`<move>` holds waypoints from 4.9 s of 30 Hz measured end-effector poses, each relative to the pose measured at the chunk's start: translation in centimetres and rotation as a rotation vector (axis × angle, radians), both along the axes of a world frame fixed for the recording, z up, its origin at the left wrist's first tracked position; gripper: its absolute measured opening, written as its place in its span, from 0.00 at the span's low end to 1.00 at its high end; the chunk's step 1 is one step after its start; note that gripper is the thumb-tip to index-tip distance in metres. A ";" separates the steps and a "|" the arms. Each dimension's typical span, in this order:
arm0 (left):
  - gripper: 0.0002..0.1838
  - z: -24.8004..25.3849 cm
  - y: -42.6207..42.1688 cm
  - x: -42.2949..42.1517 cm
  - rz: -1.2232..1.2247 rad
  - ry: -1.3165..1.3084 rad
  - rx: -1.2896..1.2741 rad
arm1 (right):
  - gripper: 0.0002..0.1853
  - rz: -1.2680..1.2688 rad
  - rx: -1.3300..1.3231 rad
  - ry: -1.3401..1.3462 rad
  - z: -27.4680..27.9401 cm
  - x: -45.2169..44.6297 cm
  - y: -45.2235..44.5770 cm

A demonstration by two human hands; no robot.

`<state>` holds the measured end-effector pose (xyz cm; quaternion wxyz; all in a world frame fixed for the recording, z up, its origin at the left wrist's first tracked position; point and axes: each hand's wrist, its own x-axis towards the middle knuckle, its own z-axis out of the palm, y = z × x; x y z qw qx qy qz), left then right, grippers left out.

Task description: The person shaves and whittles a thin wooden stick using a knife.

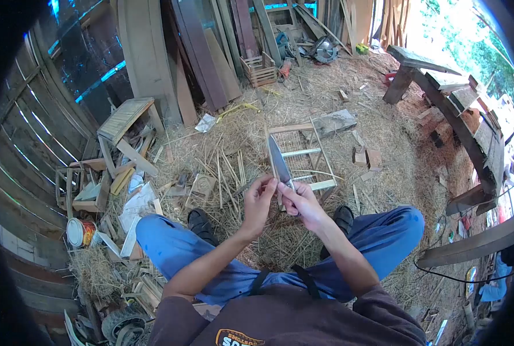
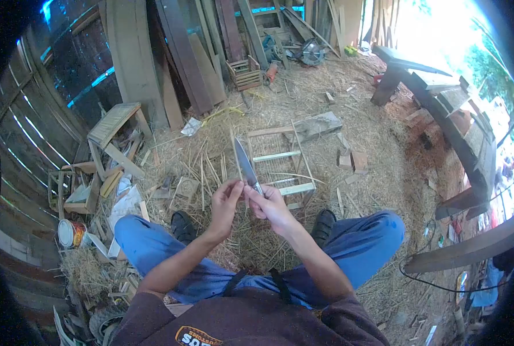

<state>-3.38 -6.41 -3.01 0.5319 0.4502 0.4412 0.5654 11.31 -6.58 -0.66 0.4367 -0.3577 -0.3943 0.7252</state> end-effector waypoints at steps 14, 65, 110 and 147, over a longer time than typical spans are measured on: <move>0.11 1.6 0.3 -1.1 -0.045 -0.006 0.096 | 0.16 -0.298 0.532 -0.582 0.4 3.2 1.2; 0.12 1.3 -4.7 -1.7 -0.526 -0.230 -0.294 | 0.13 -0.760 0.587 -1.054 2.7 11.1 2.5; 0.13 3.8 -5.3 -1.4 -0.553 -0.207 -0.351 | 0.06 -0.790 0.652 -1.496 -1.4 10.2 6.4; 0.08 -2.1 -7.7 0.8 -0.689 -0.096 -0.226 | 0.18 -0.901 0.553 -1.139 -0.8 14.4 6.8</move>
